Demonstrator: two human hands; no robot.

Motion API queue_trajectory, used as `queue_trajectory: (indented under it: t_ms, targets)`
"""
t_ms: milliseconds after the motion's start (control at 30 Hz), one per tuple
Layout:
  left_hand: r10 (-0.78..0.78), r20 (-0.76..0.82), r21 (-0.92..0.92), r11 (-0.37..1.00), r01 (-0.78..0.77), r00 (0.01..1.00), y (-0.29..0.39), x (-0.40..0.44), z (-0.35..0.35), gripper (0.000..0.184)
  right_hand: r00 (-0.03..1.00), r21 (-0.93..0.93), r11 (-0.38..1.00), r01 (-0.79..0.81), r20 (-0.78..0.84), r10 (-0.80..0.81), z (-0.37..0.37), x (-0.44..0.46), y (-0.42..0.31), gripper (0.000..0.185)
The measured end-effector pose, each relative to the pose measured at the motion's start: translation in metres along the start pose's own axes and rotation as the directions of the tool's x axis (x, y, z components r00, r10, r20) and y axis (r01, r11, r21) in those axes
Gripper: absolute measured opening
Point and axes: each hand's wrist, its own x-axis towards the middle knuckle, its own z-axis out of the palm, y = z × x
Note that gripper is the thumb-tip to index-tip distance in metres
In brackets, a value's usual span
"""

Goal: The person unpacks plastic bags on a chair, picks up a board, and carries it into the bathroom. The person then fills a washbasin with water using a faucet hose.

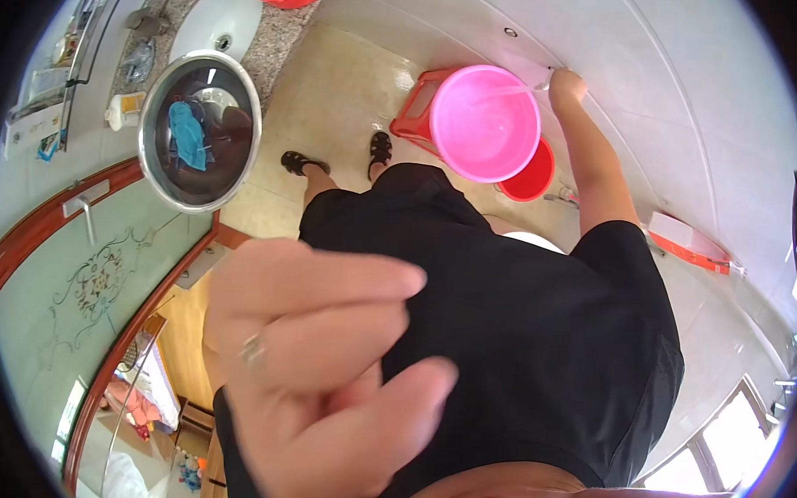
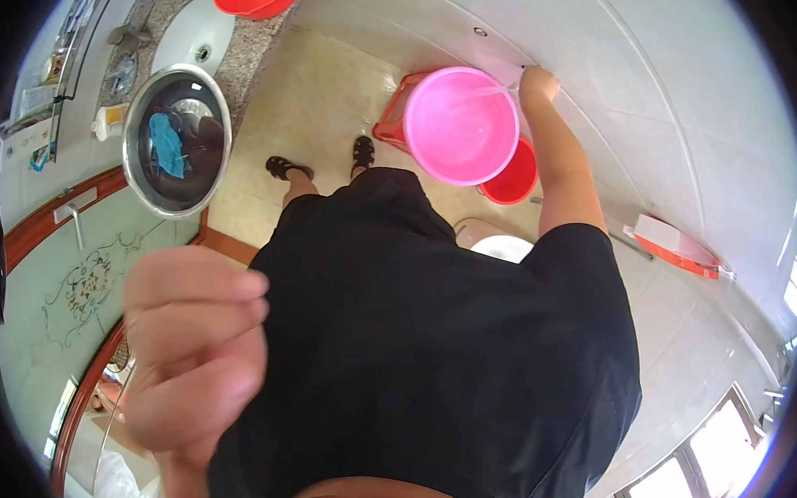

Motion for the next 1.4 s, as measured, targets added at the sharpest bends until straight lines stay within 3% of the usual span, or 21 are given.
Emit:
queue_trajectory:
  t_ms: [100, 300, 367, 433, 500, 600, 700, 800, 867, 900, 967, 1000, 1067, 1200, 1300, 1333, 1367, 1400]
  targets:
    - [-0.029, 0.097, 0.000, 1.000, 0.029, 0.995, -0.013, -0.012, 0.003, 0.021, 1.000, 0.010, 1.000, -0.012, 0.009, 0.011, 0.003, 0.001, -0.001, 0.024]
    - [-0.169, 0.004, -0.119, 0.979, 0.168, 0.986, -0.011, -0.014, 0.040, 0.015, 1.000, -0.004, 1.000, 0.016, -0.027, -0.017, 0.005, 0.003, 0.001, 0.023]
    - [-0.149, 0.067, -0.189, 0.969, 0.159, 0.987, -0.013, -0.010, 0.039, 0.014, 0.999, 0.016, 1.000, -0.001, -0.037, 0.002, 0.004, 0.003, 0.000, 0.023]
    - [-0.059, 0.230, -0.356, 0.924, 0.140, 0.971, -0.021, -0.003, 0.033, 0.014, 0.999, 0.017, 1.000, 0.012, -0.034, -0.012, 0.004, -0.002, 0.002, 0.023]
    - [0.050, 0.389, -0.521, 0.836, 0.174, 0.920, -0.030, 0.004, 0.025, 0.014, 0.998, 0.016, 0.998, 0.054, -0.036, -0.054, -0.002, -0.004, 0.002, 0.023]
    - [0.182, 0.531, -0.630, 0.738, 0.242, 0.827, -0.037, 0.009, 0.015, 0.013, 0.998, 0.001, 1.000, 0.026, -0.059, -0.026, 0.000, -0.002, 0.002, 0.022]
    - [0.150, 0.561, -0.615, 0.733, 0.290, 0.814, -0.029, 0.008, 0.008, 0.013, 1.000, -0.003, 1.000, 0.013, -0.001, -0.013, 0.002, 0.002, 0.004, 0.023]
    - [-0.030, 0.536, -0.627, 0.654, 0.422, 0.843, -0.010, 0.003, 0.006, 0.013, 0.999, 0.029, 1.000, -0.003, -0.036, 0.004, 0.008, 0.005, 0.002, 0.023]
    - [0.031, 0.590, -0.668, 0.580, 0.466, 0.807, -0.011, 0.001, 0.006, 0.017, 1.000, 0.013, 1.000, 0.000, -0.026, 0.001, 0.008, 0.002, 0.000, 0.023]
    - [0.178, 0.631, -0.694, 0.564, 0.447, 0.755, -0.024, 0.007, 0.005, 0.020, 1.000, 0.007, 1.000, -0.008, -0.025, 0.008, 0.007, 0.003, 0.002, 0.023]
    - [0.337, 0.519, -0.813, 0.480, 0.331, 0.786, -0.032, 0.003, 0.012, 0.026, 1.000, 0.017, 1.000, -0.004, -0.022, 0.004, 0.006, 0.006, 0.004, 0.023]
    - [0.335, 0.368, -0.886, 0.411, 0.217, 0.867, -0.030, -0.011, 0.023, 0.028, 1.000, 0.020, 1.000, 0.001, -0.017, -0.001, 0.008, 0.006, 0.003, 0.023]
    - [0.306, 0.217, -0.936, 0.336, 0.108, 0.927, -0.029, -0.018, 0.030, 0.034, 0.999, 0.040, 0.999, -0.008, -0.048, 0.010, 0.013, 0.006, 0.004, 0.023]
    - [0.291, 0.292, -0.919, 0.349, 0.183, 0.911, -0.038, -0.011, 0.022, 0.035, 0.998, 0.025, 0.999, -0.028, -0.048, 0.030, 0.018, 0.010, 0.003, 0.023]
    - [0.127, 0.515, -0.799, 0.428, 0.422, 0.848, -0.070, -0.008, 0.009, 0.020, 0.999, 0.028, 1.000, 0.007, -0.037, -0.006, 0.006, 0.002, 0.003, 0.022]
    - [-0.125, 0.598, -0.658, 0.489, 0.573, 0.792, -0.080, -0.021, 0.001, 0.015, 0.999, 0.028, 0.999, 0.020, -0.028, -0.019, 0.002, -0.003, 0.003, 0.021]
    - [-0.367, 0.636, -0.508, 0.462, 0.727, 0.678, -0.089, -0.034, -0.007, 0.012, 0.999, 0.029, 0.999, 0.032, -0.022, -0.031, -0.003, -0.004, 0.003, 0.021]
    - [-0.549, 0.494, -0.276, 0.637, 0.720, 0.674, -0.119, -0.064, -0.002, 0.011, 0.999, 0.032, 0.999, 0.042, -0.013, -0.041, -0.005, -0.005, 0.003, 0.021]
